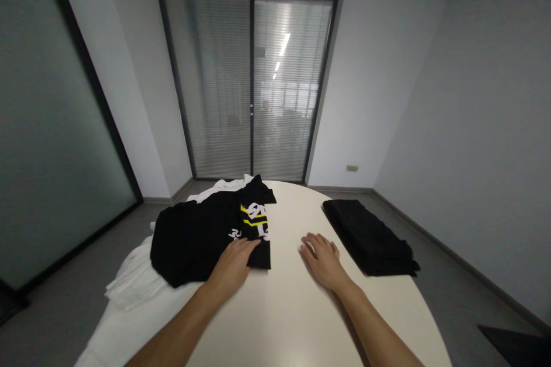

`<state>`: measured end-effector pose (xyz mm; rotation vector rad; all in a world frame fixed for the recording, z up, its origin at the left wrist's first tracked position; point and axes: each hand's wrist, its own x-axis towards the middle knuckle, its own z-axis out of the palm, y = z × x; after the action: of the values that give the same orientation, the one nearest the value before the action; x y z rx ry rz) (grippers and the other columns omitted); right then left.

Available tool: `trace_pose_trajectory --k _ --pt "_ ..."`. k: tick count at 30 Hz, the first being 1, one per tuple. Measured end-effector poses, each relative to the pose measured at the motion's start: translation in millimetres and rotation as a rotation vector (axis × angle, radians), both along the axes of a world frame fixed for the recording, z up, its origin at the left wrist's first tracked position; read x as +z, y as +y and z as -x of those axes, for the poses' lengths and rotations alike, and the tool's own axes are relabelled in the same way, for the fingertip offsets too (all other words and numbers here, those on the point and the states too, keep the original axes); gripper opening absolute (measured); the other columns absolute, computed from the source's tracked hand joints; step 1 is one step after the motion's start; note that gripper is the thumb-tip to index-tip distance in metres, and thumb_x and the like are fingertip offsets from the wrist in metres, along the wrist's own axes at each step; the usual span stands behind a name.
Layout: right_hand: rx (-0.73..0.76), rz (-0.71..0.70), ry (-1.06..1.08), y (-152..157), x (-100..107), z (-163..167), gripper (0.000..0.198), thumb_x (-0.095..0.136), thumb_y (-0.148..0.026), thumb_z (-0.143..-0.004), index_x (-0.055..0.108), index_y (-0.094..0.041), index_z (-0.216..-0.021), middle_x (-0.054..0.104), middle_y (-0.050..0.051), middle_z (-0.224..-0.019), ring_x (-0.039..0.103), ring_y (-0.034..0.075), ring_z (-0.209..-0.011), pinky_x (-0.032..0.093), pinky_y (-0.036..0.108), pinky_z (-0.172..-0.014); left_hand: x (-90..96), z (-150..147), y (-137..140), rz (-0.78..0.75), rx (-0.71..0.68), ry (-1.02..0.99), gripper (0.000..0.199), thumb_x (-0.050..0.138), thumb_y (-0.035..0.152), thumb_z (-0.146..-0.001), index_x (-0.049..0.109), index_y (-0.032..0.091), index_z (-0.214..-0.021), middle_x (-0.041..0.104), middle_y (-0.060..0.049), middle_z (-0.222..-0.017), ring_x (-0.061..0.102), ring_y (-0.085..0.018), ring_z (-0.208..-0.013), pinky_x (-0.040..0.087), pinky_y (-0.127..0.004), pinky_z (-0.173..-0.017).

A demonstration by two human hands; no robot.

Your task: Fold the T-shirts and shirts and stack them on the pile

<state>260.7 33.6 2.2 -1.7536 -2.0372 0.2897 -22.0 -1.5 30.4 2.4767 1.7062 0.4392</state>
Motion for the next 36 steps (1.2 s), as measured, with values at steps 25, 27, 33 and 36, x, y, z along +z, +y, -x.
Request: trace_pose_trajectory --k 25,27,33,36 --pt "0.155 0.05 -0.127 -27 54 3 0.072 0.055 -0.011 -0.067 0.049 -0.017 -0.138 0.056 0.015 -0.133 0.051 0.027 -0.121 0.04 0.038 -0.096 25.7 -42 -48 0.19 -0.282 -0.169 0.082 0.072 0.048 -0.076 0.041 0.028 -0.15 0.046 -0.012 -0.149 0.043 -0.034 -0.135 0.035 -0.05 -0.112" --pt "0.262 0.0 -0.144 -29 52 2 0.087 0.054 -0.007 -0.062 0.04 -0.017 -0.148 0.037 0.013 -0.154 0.032 0.027 -0.14 0.032 0.039 -0.109 19.7 -43 -47 0.166 -0.145 -0.115 0.093 0.071 0.056 -0.074 0.034 0.027 -0.154 0.024 -0.013 -0.163 0.021 -0.042 -0.147 0.02 -0.059 -0.117" --pt "0.26 0.111 -0.257 -36 71 13 0.039 0.052 -0.026 -0.08 0.072 -0.016 -0.111 0.07 0.013 -0.115 0.058 0.028 -0.113 0.038 0.04 -0.101 8.4 -42 -40 0.175 0.093 -0.026 0.087 0.058 0.046 -0.081 0.027 0.02 -0.157 0.025 -0.014 -0.162 0.027 -0.041 -0.146 0.019 -0.058 -0.117" --pt "0.268 0.144 -0.29 -48 90 20 0.028 0.053 -0.033 -0.083 0.076 -0.018 -0.081 0.074 0.011 -0.085 0.067 0.025 -0.087 0.041 0.038 -0.091 10.6 -35 -34 0.091 0.133 0.008 0.074 0.054 0.037 -0.081 0.041 0.018 -0.152 0.038 -0.013 -0.156 0.039 -0.037 -0.139 0.024 -0.053 -0.116"
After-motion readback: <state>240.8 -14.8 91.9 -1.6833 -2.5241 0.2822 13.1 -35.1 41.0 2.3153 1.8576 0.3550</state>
